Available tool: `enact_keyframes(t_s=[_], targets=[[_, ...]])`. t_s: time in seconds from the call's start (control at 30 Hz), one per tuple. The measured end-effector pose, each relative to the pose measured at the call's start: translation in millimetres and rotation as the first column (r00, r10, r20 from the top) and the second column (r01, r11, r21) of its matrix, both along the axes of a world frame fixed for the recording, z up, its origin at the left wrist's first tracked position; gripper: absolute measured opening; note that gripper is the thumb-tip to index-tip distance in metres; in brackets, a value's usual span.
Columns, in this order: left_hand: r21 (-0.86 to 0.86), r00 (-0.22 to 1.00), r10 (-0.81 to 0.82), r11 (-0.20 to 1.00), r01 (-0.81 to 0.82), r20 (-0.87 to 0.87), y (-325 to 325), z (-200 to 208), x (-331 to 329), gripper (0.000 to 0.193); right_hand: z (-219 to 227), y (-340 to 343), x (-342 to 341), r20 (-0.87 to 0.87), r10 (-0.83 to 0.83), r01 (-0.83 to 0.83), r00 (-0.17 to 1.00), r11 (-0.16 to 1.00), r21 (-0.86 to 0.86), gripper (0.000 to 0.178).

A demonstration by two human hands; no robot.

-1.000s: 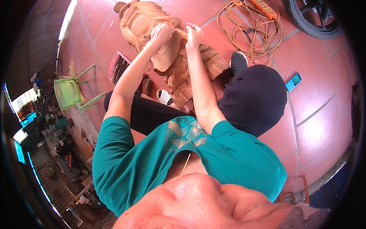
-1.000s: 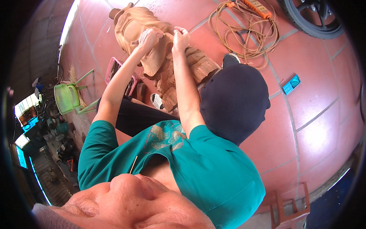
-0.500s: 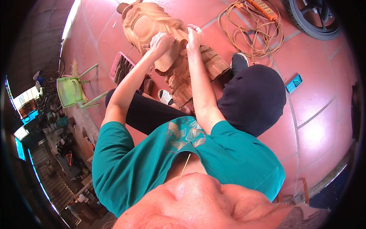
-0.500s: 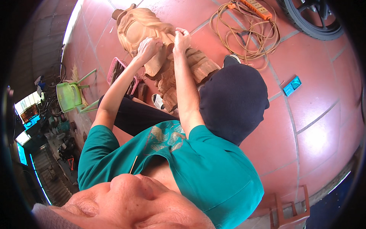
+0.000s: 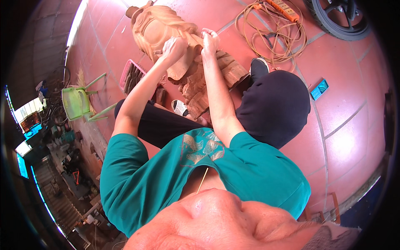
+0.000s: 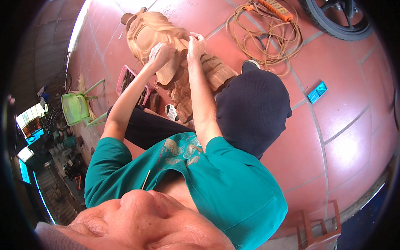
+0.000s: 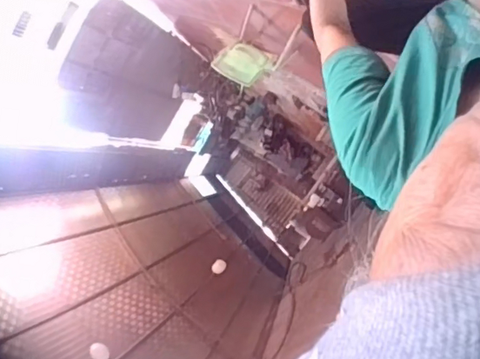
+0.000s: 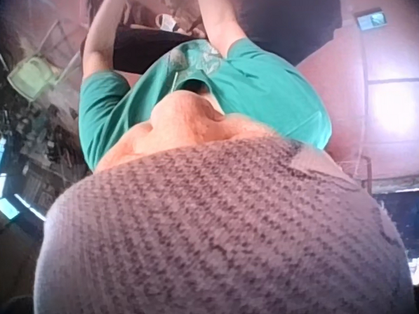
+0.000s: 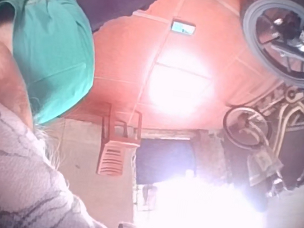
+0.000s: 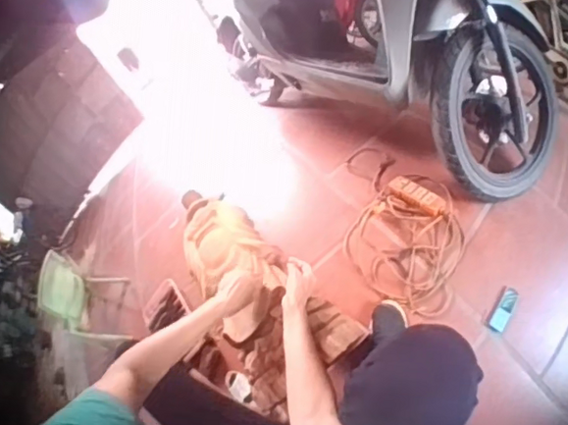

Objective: The person sits on the floor and carves a wooden sculpture using a small chisel and mallet. They repeatedly strike the chisel to shape the surface of the sculpture, focusing on the upper body area.

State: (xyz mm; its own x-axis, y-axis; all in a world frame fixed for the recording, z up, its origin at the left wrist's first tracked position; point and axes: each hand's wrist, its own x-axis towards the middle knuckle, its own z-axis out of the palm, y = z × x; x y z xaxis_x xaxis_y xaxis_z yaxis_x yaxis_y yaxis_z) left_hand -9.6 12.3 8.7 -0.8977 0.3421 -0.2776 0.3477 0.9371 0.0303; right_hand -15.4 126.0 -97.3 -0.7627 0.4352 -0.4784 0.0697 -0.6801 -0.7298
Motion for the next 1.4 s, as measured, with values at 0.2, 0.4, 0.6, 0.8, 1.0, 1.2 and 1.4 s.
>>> enact_keyframes(t_s=[0.2,0.4,0.6,0.8,1.0,1.2,1.4], targets=[[0.104,0.950,-0.199,0.968,0.229,-0.239,-35,-14,16,0.012,8,-3,9,0.009,0.032,-0.032,0.999,0.997,-0.066,0.016],[0.024,0.974,0.129,0.992,-0.127,-0.186,-16,-27,-44,0.021,12,-2,9,-0.036,0.016,-0.020,0.999,0.995,-0.101,0.018],[0.236,0.977,-0.007,0.970,0.059,-0.215,-32,-23,1,0.015,6,-1,4,-0.017,0.021,-0.021,1.000,0.999,-0.029,0.015],[0.056,0.946,-0.182,0.977,0.204,-0.267,-31,-16,12,0.013,10,-2,5,0.004,0.010,-0.010,1.000,1.000,-0.012,0.016],[0.011,0.970,0.124,0.992,-0.125,-0.210,-27,-35,-63,0.025,10,-5,9,-0.040,0.034,-0.037,0.999,0.997,-0.073,0.017],[0.087,0.987,-0.067,0.993,0.080,-0.143,-20,-16,-12,0.021,1,0,1,-0.017,0.009,-0.010,1.000,0.999,-0.033,0.018],[0.301,0.959,-0.197,0.920,0.252,-0.203,-57,9,62,0.011,2,-3,4,0.010,0.036,-0.035,0.999,0.999,-0.030,0.015]])
